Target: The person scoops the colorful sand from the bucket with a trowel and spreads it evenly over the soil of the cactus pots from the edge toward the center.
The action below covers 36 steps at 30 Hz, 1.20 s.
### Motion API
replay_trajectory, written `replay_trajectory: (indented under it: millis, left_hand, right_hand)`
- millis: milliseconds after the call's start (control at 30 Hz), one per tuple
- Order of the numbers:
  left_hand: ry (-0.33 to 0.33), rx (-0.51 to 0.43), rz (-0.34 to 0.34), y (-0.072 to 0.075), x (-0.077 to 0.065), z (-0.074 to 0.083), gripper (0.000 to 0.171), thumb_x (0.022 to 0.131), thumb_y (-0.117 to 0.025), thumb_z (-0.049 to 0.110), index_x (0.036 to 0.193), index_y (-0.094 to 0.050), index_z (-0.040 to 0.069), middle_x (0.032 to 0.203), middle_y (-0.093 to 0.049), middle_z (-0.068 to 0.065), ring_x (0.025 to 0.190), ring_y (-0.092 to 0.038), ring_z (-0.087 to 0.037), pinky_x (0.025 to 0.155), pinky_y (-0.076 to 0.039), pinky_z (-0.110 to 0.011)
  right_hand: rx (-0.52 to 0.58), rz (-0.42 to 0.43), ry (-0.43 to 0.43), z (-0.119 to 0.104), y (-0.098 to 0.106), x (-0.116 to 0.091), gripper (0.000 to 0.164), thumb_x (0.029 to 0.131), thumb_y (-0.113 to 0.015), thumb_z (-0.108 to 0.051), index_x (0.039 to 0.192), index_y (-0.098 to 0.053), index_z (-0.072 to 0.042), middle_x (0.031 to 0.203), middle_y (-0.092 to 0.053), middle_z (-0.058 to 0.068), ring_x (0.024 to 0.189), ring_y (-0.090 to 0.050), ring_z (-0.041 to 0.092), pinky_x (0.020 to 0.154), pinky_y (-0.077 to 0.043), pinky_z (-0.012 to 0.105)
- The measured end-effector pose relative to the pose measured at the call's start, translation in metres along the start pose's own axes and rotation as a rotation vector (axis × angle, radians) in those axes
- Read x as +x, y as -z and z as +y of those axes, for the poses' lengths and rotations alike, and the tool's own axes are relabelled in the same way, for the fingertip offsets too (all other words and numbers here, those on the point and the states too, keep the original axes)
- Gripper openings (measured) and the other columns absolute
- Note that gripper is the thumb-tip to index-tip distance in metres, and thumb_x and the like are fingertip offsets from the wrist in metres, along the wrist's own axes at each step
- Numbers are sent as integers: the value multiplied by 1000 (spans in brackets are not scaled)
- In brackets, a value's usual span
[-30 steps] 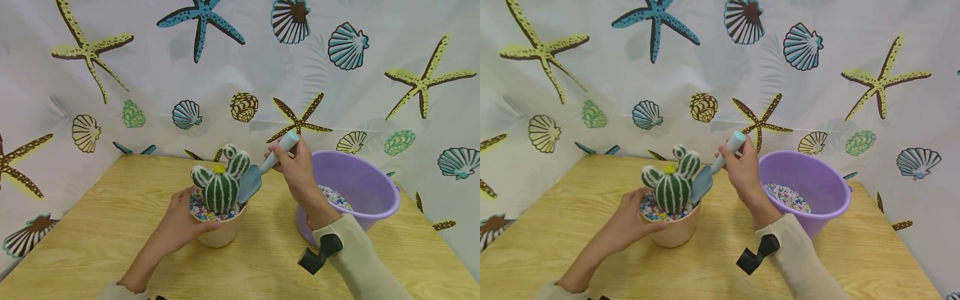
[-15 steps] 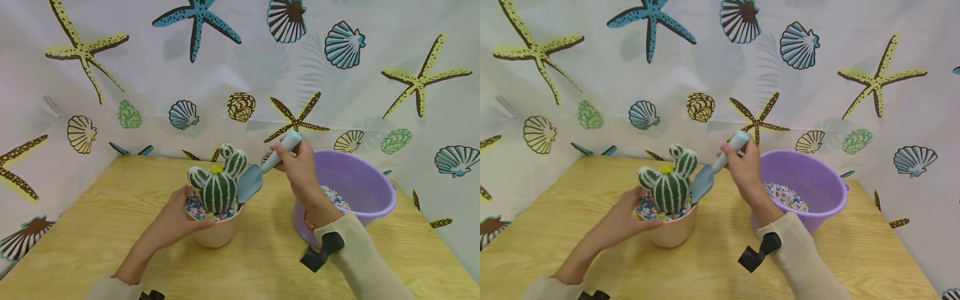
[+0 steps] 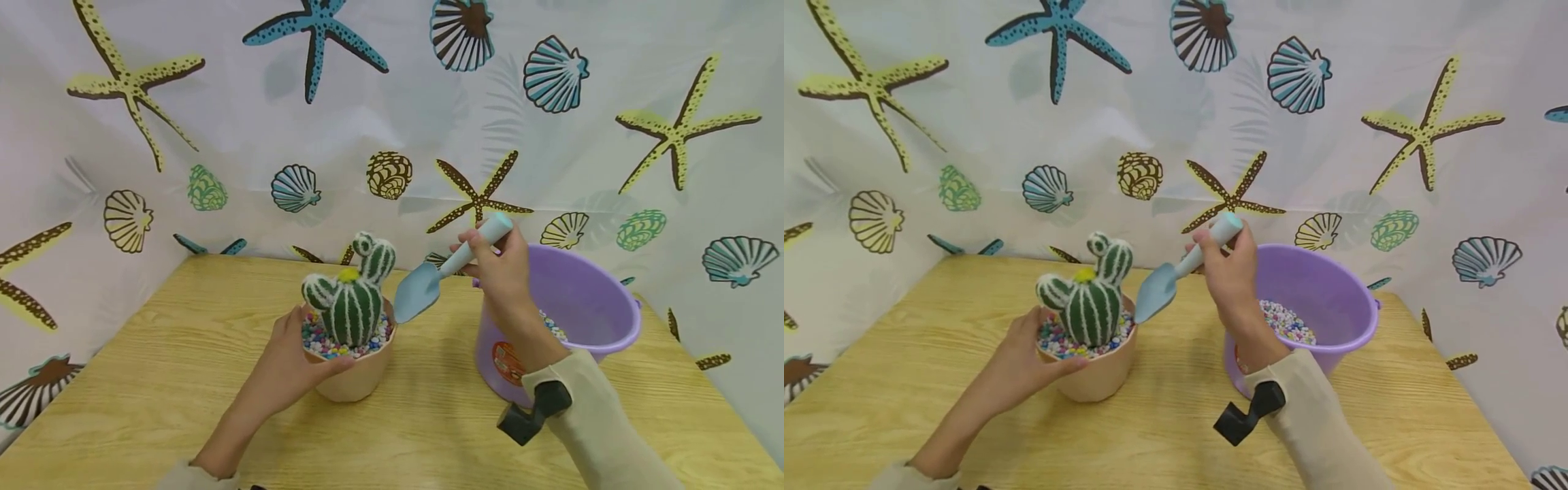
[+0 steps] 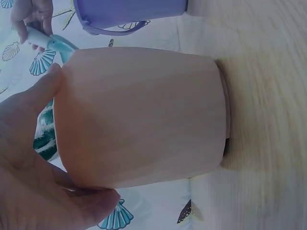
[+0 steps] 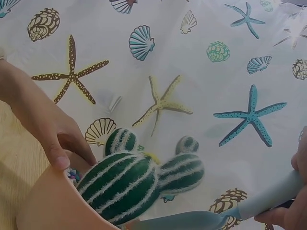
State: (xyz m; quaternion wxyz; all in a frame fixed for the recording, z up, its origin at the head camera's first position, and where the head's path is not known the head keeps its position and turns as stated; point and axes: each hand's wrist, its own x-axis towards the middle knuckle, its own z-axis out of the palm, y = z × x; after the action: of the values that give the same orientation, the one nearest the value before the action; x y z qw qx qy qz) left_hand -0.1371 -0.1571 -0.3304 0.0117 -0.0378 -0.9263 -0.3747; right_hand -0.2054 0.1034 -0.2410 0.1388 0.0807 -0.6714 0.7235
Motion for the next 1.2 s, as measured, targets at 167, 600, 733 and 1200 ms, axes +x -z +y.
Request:
replay_trajectory:
  millis: [167, 600, 733, 1200]
  left_hand:
    - [-24, -11, -13, 3, 1, 1, 113, 77, -72, 56, 148, -12, -9, 148, -17, -35, 133, -29, -52, 104, -33, -63]
    - [-76, 102, 123, 4, -8, 18, 91, 78, -79, 37, 140, -31, -10, 137, -30, -31, 123, -38, -47, 96, -41, -59]
    - [-88, 172, 179, 1, -14, 26, 81, 77, -80, 30, 134, -39, -10, 125, -37, -29, 114, -42, -44, 89, -45, -56]
    - [-256, 266, 352, -13, -30, 48, 40, 78, -75, 19, 103, -54, -4, 100, -50, -20, 93, -56, -37, 69, -50, -46]
  right_hand:
    - [9, 62, -29, -3, 12, 4, 9, 100, -43, -6, 109, -42, -4, 97, -55, 10, 79, -67, 12, 78, -58, 36]
    - [58, 188, -11, -13, 48, 7, 3, 99, -41, -7, 100, -39, -7, 81, -60, 2, 67, -68, 14, 66, -59, 32]
    - [60, 204, -14, -15, 56, 6, 2, 98, -41, -7, 98, -38, -6, 78, -60, 2, 66, -69, 13, 65, -59, 31]
    - [199, 264, -25, -23, 89, 4, 6, 100, -38, -11, 100, -40, -5, 81, -61, 6, 70, -70, 17, 65, -59, 32]
